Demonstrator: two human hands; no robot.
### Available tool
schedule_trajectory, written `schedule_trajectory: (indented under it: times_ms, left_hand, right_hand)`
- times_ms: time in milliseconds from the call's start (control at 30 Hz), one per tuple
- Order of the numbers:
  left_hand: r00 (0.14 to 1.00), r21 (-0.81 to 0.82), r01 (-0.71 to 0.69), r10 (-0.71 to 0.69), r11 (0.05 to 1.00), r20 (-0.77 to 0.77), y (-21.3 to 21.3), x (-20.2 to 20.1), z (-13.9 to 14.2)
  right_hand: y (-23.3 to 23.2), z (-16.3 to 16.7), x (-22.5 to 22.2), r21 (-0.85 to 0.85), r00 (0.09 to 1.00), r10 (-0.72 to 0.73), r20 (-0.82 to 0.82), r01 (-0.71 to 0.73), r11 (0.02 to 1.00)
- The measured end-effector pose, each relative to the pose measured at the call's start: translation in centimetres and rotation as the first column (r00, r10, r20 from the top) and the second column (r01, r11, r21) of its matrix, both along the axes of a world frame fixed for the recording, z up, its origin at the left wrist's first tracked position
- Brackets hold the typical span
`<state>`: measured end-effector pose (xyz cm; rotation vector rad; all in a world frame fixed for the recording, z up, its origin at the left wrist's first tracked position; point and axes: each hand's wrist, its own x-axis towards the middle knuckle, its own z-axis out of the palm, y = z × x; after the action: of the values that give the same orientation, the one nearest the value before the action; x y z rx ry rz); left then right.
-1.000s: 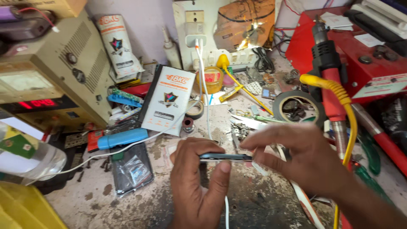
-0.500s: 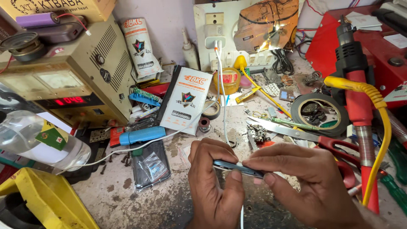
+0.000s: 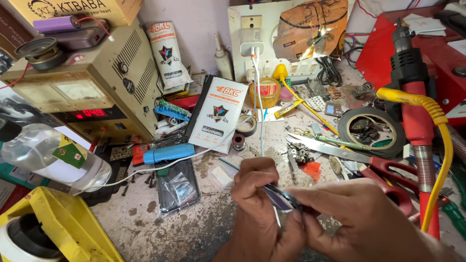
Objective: The person uses a green-handled screwdriver to adjust internal components of a disassembled smartphone, then places the back cover on and presses the edges to secure it. The person repeatedly rotates and presses the phone's sides to check the fit.
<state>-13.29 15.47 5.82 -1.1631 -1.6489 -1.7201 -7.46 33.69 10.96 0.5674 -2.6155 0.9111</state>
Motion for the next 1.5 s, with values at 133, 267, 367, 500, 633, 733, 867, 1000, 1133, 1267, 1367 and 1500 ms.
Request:
schedule_trajectory:
  times_ms: [133, 267, 367, 500, 633, 733, 867, 1000, 1133, 1267, 1367, 1500]
  left_hand:
    - [0.992, 0.049, 0.066, -0.071, 0.997, 0.105, -0.2, -0.5, 0.3]
    - [0.940, -0.030, -0.309, 0.310, 0.951, 0.139, 0.0, -1.7, 1.0]
    - [0.755, -0.318, -0.546, 0.620, 0.775, 0.215, -0.2, -2.4, 1.2]
    - [0.735, -0.436, -0.365, 0.542, 0.823, 0.407, -0.6, -2.7, 1.3]
    - [0.634, -0.132, -0.095, 0.163, 0.987, 0.756, -0.7, -2.6, 1.8]
    - [0.681, 0.148, 0.084, -0.165, 0.985, 0.714, -0.8, -2.5, 2.6]
    - [0.766, 0.156, 0.003, -0.103, 0.988, 0.635, -1.2, -2.3, 3.6]
    - [0.839, 0.182, -0.001, -0.099, 0.983, 0.535, -1.4, -2.4, 3.9]
    - [0.937, 0.208, -0.044, -0.032, 0.977, 0.348, -1.2, -2.9, 3.8]
    - [0.743, 0.434, 0.046, -0.321, 0.900, 0.588, -0.6, -2.9, 3.7]
    - [0.546, 0.536, 0.105, -0.499, 0.838, 0.673, -0.5, -2.5, 3.8]
    - [0.472, 0.509, 0.115, -0.498, 0.853, 0.728, -0.6, -2.3, 4.0]
  right_hand:
    - [-0.4, -1.0, -0.6, -0.065, 0.995, -0.056, -0.086, 0.050, 0.997]
    - [-0.3, -1.3, -1.8, -0.257, 0.975, -0.189, 0.120, 0.214, 0.943]
    - [-0.2, -1.5, -2.3, -0.350, 0.929, -0.258, 0.264, 0.342, 0.872]
    - [-0.4, -1.8, -2.0, -0.389, 0.956, -0.255, 0.146, 0.293, 0.873]
    - [-0.2, -1.6, -1.4, -0.196, 0.946, -0.237, -0.220, 0.195, 0.961]
    - [0.3, -1.3, -1.1, -0.222, 0.970, -0.167, -0.178, 0.126, 0.967]
    - [0.7, -1.5, -1.2, -0.176, 0.982, -0.079, -0.173, 0.048, 0.983]
    - [0.9, -1.5, -1.5, -0.094, 0.994, -0.062, -0.091, 0.053, 0.994]
    - [0.6, -1.2, -1.4, -0.110, 0.985, -0.011, -0.172, -0.008, 0.994]
    - [-0.2, -0.9, -1.4, -0.112, 0.951, -0.062, -0.303, 0.029, 0.993]
    - [-0.7, -0.9, -1.6, -0.031, 0.936, -0.102, -0.336, 0.098, 0.995]
    - [-1.1, -1.5, -1.8, 0.045, 0.930, -0.131, -0.344, 0.155, 0.987]
